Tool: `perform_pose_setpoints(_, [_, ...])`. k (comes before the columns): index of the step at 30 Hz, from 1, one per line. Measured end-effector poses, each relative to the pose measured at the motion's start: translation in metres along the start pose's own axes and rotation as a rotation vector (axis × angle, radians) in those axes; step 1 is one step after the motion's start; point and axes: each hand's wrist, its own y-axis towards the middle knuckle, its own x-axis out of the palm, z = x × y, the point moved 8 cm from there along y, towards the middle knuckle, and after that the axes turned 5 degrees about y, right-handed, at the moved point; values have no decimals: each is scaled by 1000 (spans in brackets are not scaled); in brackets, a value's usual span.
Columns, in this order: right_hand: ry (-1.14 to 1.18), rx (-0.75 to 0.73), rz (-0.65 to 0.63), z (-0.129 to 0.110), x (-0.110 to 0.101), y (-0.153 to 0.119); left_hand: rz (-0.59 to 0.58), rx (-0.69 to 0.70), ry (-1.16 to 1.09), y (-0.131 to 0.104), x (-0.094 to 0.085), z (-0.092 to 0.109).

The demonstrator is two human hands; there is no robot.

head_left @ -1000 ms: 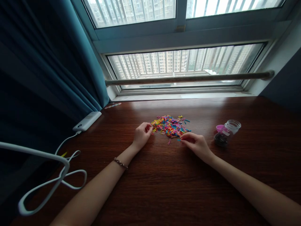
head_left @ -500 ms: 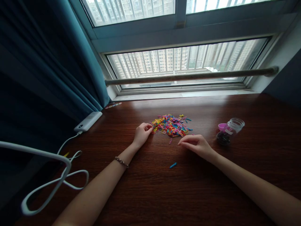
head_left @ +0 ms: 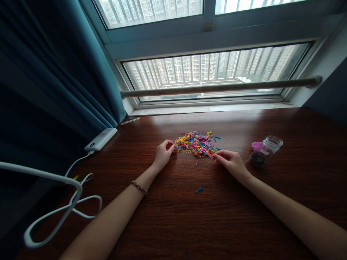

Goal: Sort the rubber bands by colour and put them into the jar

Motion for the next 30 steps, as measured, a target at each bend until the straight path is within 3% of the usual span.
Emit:
perform_pose_setpoints(4, [-7, 1, -11, 3, 1, 0, -19, -8, -105, 0, 3, -1])
perform_pose_setpoints(12, [3, 9, -16, 2, 2, 0, 39, 58, 56, -1, -3, 4])
perform_pose_setpoints(17, [4, 15, -32, 3, 4, -1, -65, 179, 253, -6, 6, 21])
perform_pose_setpoints(22, [-4, 8, -23, 2, 3, 0, -115, 223, 426, -5, 12, 24])
perform_pose_setpoints(26, [-18, 5, 12, 0, -2, 2, -100, 204, 366, -3, 11, 19])
perform_pose_setpoints(30, [-122, -55, 148, -1, -18, 6, -65, 128, 215, -2, 8, 10])
